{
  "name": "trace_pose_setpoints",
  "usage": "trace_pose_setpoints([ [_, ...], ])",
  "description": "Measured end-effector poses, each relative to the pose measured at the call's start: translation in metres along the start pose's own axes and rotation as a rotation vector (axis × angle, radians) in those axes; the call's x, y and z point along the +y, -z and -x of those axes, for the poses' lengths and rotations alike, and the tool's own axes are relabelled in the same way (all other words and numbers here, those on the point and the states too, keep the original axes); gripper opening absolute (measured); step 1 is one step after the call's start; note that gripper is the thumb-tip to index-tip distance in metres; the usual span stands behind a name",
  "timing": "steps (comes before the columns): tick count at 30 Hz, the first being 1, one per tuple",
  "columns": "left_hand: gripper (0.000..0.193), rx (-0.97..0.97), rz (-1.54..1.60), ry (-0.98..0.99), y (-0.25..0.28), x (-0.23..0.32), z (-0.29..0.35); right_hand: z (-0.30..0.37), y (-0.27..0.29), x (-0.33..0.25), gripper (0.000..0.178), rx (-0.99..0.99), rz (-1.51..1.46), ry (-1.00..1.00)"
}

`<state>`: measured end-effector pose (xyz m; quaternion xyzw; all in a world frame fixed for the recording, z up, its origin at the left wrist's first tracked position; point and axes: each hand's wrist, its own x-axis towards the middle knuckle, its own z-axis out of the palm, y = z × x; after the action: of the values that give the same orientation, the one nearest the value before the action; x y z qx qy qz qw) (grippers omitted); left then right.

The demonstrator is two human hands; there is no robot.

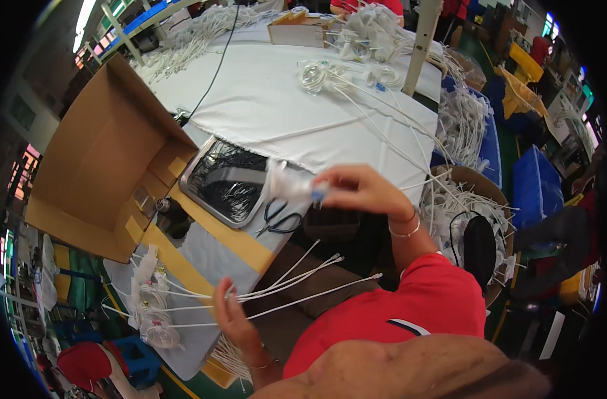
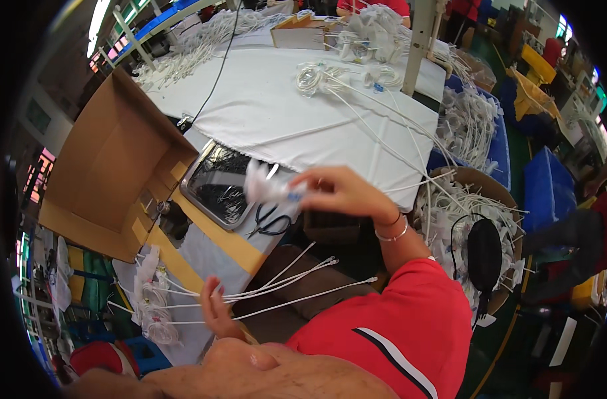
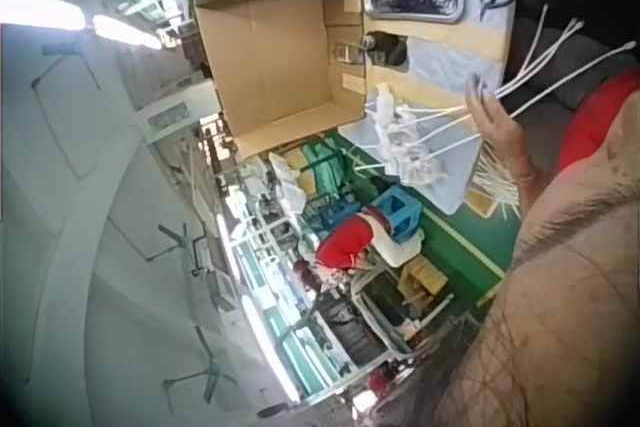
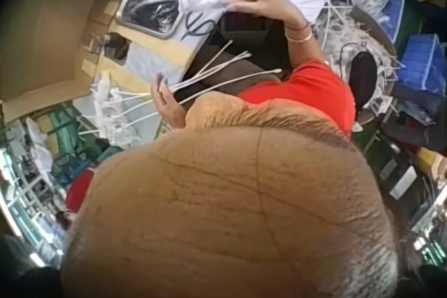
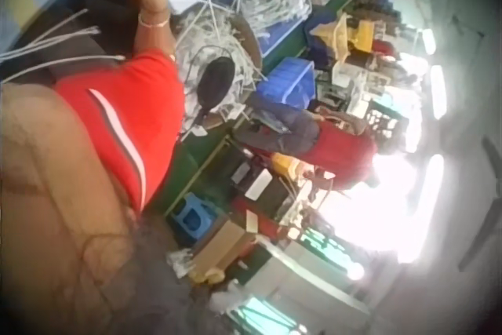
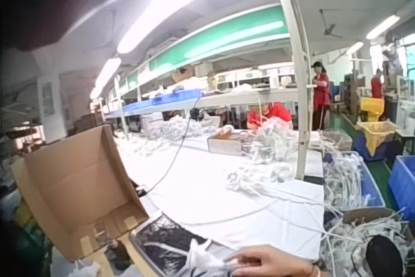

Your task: Assembling and trimming electronic cable harnesses at a production workstation.

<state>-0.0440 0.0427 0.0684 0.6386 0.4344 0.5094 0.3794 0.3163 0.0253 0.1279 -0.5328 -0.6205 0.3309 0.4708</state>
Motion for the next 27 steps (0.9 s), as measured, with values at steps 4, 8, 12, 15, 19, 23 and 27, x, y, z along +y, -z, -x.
trace_pose_setpoints([
  [4,0.044,-0.221,0.378,0.074,-0.06,0.008,0.004,0.02,-0.031,-0.012,0.035,-0.42,0.163,0.167],
  [8,0.037,-0.177,0.319,0.261,-0.057,0.016,0.007,0.031,-0.04,-0.011,0.04,-0.579,0.124,0.216],
  [12,0.032,-0.148,0.204,0.143,-0.033,-0.007,0.021,0.03,-0.032,-0.021,0.036,-0.551,0.257,0.223],
  [15,0.031,0.067,0.286,0.082,0.001,-0.028,0.018,0.033,-0.008,-0.022,0.033,-0.493,0.347,0.203],
  [19,0.032,0.586,0.546,0.195,0.026,0.032,-0.01,0.049,0.03,-0.011,0.026,-0.025,0.685,0.017],
  [23,0.034,0.333,0.662,-0.161,0.091,-0.009,-0.115,0.047,0.048,-0.022,0.02,0.775,1.008,0.173],
  [27,0.036,0.011,0.79,-0.594,0.15,-0.05,-0.093,0.036,0.029,-0.023,0.024,0.91,0.486,0.347],
])
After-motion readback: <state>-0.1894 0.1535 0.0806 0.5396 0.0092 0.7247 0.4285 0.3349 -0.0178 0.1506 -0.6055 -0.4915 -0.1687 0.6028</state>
